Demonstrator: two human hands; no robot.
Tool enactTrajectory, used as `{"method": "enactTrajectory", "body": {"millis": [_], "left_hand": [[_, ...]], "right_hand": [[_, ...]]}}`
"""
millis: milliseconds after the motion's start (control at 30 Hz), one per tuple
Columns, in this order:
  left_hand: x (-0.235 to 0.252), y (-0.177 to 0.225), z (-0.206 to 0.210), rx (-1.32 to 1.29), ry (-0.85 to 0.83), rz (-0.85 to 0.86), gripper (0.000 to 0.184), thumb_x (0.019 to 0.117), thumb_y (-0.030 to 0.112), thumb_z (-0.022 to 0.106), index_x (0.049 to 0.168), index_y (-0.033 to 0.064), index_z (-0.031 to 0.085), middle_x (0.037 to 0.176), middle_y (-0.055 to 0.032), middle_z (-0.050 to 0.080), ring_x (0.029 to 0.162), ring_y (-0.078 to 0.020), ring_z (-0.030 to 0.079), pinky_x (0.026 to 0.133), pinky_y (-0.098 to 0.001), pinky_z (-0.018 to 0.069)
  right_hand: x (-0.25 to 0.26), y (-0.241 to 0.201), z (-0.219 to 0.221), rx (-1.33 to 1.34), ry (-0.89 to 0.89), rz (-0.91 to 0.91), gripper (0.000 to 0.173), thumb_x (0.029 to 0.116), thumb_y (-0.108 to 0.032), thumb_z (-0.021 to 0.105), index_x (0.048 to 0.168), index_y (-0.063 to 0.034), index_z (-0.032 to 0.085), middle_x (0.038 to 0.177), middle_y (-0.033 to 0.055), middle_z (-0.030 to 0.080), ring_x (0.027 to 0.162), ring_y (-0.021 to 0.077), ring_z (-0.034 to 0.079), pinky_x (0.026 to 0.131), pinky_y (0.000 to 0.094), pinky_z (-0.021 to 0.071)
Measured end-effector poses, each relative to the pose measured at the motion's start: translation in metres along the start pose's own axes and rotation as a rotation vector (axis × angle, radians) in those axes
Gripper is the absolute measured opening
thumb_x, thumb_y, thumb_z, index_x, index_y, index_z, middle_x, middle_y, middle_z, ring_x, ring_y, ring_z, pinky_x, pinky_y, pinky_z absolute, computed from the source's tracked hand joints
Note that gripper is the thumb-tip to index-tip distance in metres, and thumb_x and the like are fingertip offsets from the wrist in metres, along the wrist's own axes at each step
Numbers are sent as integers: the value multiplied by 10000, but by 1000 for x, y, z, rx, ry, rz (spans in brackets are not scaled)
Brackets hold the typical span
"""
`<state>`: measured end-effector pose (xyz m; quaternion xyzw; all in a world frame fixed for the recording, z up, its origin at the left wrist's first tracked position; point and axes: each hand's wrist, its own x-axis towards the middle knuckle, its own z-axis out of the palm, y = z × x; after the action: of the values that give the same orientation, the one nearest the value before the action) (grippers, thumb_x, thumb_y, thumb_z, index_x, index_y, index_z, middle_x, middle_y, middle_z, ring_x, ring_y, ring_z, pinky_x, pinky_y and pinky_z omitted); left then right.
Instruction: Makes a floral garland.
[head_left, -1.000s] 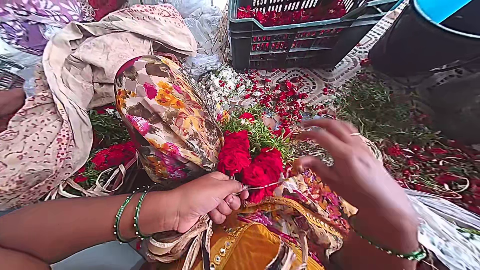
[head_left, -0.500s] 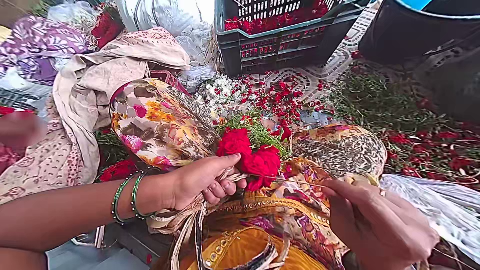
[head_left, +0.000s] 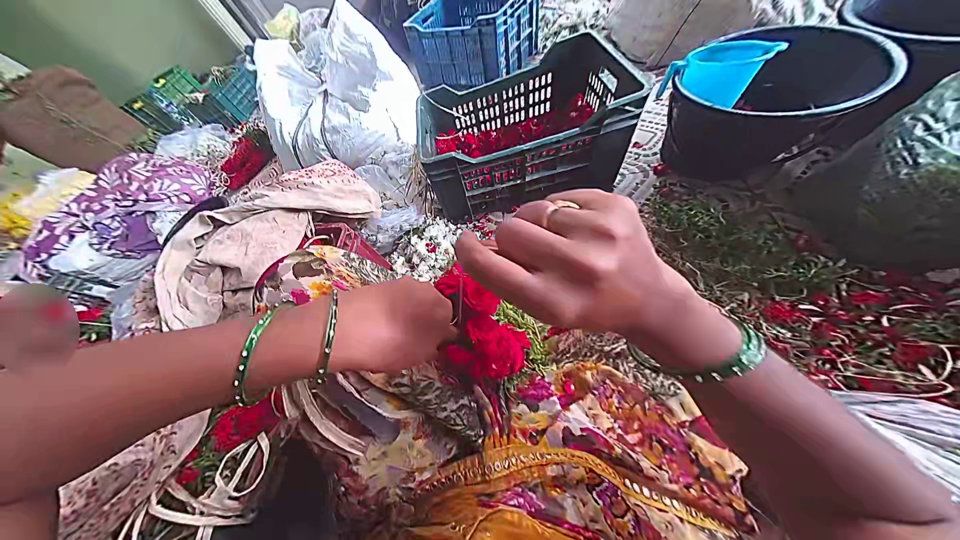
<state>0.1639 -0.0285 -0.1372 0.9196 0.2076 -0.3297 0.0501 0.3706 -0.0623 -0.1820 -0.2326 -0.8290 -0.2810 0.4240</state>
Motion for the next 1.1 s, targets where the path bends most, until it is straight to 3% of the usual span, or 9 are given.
{"method": "enactTrajectory", "body": {"millis": [100,200,333,467,667,767,867,967,1100], "left_hand": [[-4,8,-19,141,-102,-24,249,1060,120,496,945,-35,653,841,-181,640,792,-364,679,676,-504,548],[0,14,-39,147,-233,-19,273,1083,146,464,973,-45,625,887,-200,629,851,-392,671,706,-529,542],[3,3,-44,374,36,184,264,1018,110,557,782,17,633,696,-112,588,651,-290,645,541,-434,507],[-9,7,-72,639,146,149,129,928,-38,577,812,-19,630,709,-119,571,581,-272,625,452,-386,473],[-42,12,-115,1027,347,136,222,902,-77,533,711,6,610,614,-75,498,440,-189,527,361,-301,386],[-50,17,-119,1130,417,180,258,908,-91,467,685,-1,561,576,-62,451,417,-187,492,344,-293,341],[-52,23,-120,1126,340,190,262,919,-80,450,689,-7,553,552,-48,417,402,-186,469,341,-293,317],[-51,13,-116,1067,381,335,280,926,-30,429,672,25,534,564,-36,438,411,-172,472,345,-297,320],[-39,17,-126,1071,501,688,330,934,-95,398,655,45,503,609,-39,456,483,-149,424,418,-300,269]], "right_hand": [[-1,27,19,97,5,68,182,981,-62,553,937,-46,729,574,47,499,455,207,489,409,334,318],[3,37,29,252,29,77,163,978,-106,606,920,-76,756,577,28,551,475,175,524,431,322,353],[21,47,27,343,-36,-6,157,966,-104,614,899,-104,757,582,16,568,493,171,547,445,337,381],[20,90,25,467,-77,114,175,968,-142,624,892,-90,773,726,25,724,642,143,689,568,358,527],[23,137,17,690,99,163,137,938,-76,658,874,16,736,695,14,670,553,-32,516,522,158,423],[21,139,30,770,95,179,136,941,-84,674,865,16,730,701,4,668,564,-40,525,524,149,438],[2,125,61,878,-20,278,185,943,-119,664,812,2,712,682,-10,642,598,-16,544,557,187,446],[-10,120,63,1006,2,347,208,963,-128,643,808,3,691,665,-55,612,590,-68,518,546,130,422],[23,110,51,1069,113,261,144,933,-71,668,848,40,701,695,8,659,576,-27,552,533,153,462]]}}
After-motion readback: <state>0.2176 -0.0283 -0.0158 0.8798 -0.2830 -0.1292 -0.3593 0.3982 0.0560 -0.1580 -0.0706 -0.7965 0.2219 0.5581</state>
